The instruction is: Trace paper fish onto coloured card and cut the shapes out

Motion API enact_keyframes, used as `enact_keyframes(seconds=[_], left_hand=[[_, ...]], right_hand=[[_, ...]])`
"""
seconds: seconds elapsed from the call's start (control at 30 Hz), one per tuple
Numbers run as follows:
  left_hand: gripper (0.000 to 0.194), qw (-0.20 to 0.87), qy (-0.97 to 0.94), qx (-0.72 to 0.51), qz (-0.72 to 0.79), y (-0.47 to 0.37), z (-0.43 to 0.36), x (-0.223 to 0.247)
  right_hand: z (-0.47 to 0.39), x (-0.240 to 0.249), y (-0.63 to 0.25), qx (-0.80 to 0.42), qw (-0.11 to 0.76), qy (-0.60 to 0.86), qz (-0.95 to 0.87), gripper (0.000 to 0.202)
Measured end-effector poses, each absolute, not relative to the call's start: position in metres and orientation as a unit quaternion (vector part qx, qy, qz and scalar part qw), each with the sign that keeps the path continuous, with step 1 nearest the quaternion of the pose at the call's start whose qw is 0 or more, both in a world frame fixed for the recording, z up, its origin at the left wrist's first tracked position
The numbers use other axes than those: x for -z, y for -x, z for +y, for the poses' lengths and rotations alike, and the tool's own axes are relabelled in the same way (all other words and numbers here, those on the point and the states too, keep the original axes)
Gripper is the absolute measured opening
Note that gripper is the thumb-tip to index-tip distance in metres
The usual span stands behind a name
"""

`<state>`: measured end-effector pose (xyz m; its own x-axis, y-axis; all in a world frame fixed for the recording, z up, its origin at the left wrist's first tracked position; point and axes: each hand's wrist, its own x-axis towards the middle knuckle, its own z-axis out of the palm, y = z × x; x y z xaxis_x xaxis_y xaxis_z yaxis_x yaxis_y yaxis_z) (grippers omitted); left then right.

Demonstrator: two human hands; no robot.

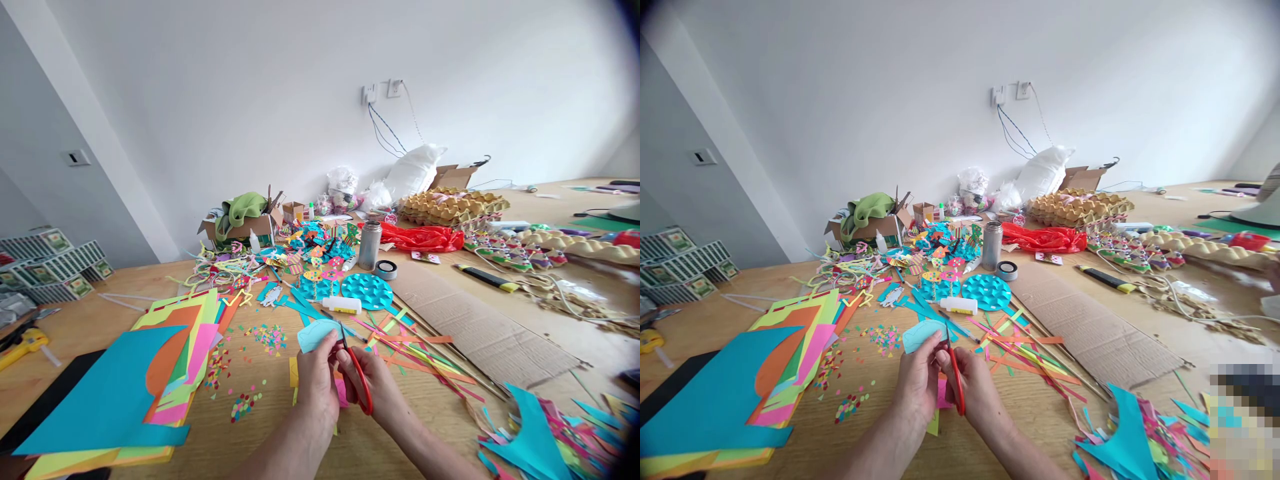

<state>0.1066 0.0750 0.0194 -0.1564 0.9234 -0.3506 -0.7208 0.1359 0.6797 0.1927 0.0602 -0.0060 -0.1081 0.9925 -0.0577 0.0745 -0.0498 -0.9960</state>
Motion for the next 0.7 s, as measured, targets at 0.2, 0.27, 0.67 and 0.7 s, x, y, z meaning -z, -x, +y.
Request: enact_keyframes(seconds=[0.2, 0.27, 0.67, 0.7], left_hand=[[0.032, 0.646, -0.120, -0.652, 0.377, -0.1113, 0.0713, -0.0176], [0.033, 0.636, -0.131, -0.658, 0.380, -0.1116, 0.0720, -0.0163], [0.032, 0.631, -0.159, -0.650, 0.392, -0.1111, 0.0732, -0.0129], [0.031, 0.630, -0.160, -0.650, 0.393, -0.1112, 0.0733, -0.0130]], right_hand=[[0.0598, 0.0106, -0.1926, -0.521, 0.441, 0.499, -0.533, 0.053], [0.0599, 0.0110, -0.1921, -0.527, 0.443, 0.496, -0.529, 0.053], [0.0593, 0.0069, -0.1925, -0.519, 0.439, 0.503, -0.535, 0.054], [0.0593, 0.0068, -0.1926, -0.517, 0.438, 0.503, -0.535, 0.054]])
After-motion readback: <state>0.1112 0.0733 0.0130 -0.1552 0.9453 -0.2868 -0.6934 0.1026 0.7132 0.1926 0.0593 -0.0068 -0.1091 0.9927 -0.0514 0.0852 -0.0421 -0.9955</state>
